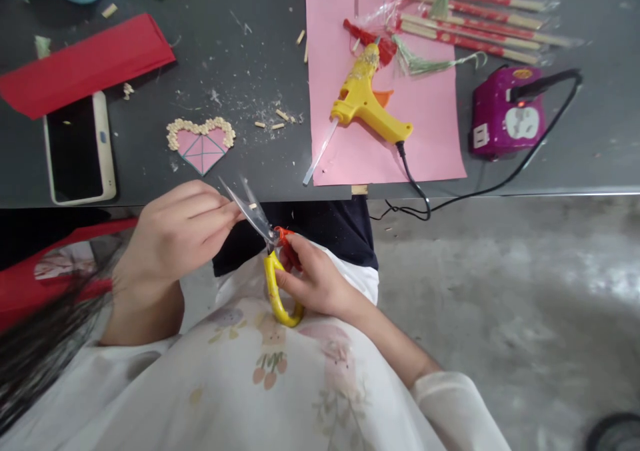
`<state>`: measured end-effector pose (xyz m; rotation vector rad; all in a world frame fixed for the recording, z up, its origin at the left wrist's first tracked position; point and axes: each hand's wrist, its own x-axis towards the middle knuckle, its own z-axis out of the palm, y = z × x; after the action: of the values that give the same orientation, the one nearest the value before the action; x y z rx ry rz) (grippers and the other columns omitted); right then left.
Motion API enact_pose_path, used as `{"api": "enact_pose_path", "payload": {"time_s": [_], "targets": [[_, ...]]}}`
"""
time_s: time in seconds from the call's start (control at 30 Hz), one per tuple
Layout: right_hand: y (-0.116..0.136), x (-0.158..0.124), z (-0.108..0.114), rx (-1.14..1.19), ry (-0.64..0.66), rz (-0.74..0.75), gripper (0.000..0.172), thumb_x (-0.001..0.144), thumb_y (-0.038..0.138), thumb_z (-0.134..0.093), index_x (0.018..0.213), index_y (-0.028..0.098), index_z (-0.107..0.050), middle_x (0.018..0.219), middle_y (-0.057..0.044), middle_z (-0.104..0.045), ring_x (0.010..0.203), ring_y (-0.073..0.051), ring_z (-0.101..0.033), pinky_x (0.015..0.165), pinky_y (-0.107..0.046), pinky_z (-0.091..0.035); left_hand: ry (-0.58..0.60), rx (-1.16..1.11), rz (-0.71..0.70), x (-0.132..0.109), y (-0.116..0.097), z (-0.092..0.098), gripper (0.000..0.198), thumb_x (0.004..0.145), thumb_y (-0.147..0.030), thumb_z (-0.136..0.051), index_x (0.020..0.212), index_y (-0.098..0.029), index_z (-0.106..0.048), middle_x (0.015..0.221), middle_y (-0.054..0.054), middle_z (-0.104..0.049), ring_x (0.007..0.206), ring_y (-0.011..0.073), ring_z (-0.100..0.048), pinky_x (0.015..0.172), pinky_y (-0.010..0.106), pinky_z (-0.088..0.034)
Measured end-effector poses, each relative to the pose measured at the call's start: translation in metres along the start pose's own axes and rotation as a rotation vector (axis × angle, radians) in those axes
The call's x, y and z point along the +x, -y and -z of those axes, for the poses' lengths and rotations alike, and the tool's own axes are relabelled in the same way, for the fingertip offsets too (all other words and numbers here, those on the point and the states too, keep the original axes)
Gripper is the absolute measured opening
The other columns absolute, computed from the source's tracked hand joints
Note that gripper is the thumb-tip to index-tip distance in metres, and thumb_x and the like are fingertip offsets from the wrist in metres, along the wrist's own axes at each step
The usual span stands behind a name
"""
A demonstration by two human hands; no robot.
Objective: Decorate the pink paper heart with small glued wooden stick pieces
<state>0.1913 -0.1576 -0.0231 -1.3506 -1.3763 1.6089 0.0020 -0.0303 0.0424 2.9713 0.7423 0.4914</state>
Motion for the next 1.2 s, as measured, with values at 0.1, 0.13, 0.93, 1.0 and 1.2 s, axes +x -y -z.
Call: {"api": "enact_pose_path", "payload": {"time_s": [0.1,0.13,0.93,1.0,1.2], "targets": [[0.003,-0.002,0.001,-0.018,0.005,0.013,0.013,0.089,0.028,-0.059,0.096,0.022,-0.049,0.083,0.002,-0.049,0.071,-0.012,-0.043,0.064,-0.028,-0.041,-0.039,-0.003,-0.002,-0.001,-0.002,0.001,0.017,0.094,-0.017,-0.054,0.079,-0.018,-0.062,0.065,-0.001,-0.057,0.066,0.0143,-0.054,0.061,0.028,-0.048],[0.003,-0.002,0.001,-0.024,0.004,0.015,0.014,0.089,0.028,-0.059,0.097,0.022,-0.050,0.083,0.002,-0.049,0.071,-0.012,-0.043,0.064,-0.028,-0.041,-0.051,-0.007,-0.004,-0.001,-0.002,0.001,0.015,0.093,-0.016,-0.055,0.080,-0.018,-0.062,0.065,-0.001,-0.057,0.066,0.0144,-0.054,0.060,0.028,-0.048],[0.009,-0.003,0.003,-0.081,-0.030,-0.085,0.019,0.089,0.037,-0.059,0.087,0.023,-0.046,0.080,0.001,-0.052,0.068,-0.014,-0.046,0.061,-0.030,-0.038,-0.094,0.022,0.041,-0.010,-0.005,-0.019,0.005,0.093,-0.016,-0.055,0.096,-0.017,-0.060,0.067,-0.001,-0.059,0.066,0.0156,-0.053,0.060,0.031,-0.045],[0.006,-0.004,0.002,-0.092,-0.038,-0.088,0.020,0.090,0.039,-0.057,0.087,0.023,-0.045,0.079,0.001,-0.051,0.068,-0.014,-0.045,0.061,-0.031,-0.038,-0.092,-0.006,0.066,-0.009,-0.004,-0.023,0.008,0.096,-0.018,-0.053,0.094,-0.017,-0.061,0.067,-0.002,-0.058,0.067,0.0149,-0.052,0.061,0.030,-0.044],[-0.001,-0.006,0.000,-0.167,-0.063,-0.129,0.018,0.089,0.037,-0.058,0.089,0.024,-0.044,0.075,0.002,-0.050,0.064,-0.014,-0.042,0.059,-0.030,-0.036,-0.065,-0.008,0.077,-0.008,-0.005,-0.027,0.017,0.094,-0.018,-0.055,0.077,-0.018,-0.059,0.066,0.000,-0.057,0.069,0.0152,-0.053,0.064,0.030,-0.045]]}}
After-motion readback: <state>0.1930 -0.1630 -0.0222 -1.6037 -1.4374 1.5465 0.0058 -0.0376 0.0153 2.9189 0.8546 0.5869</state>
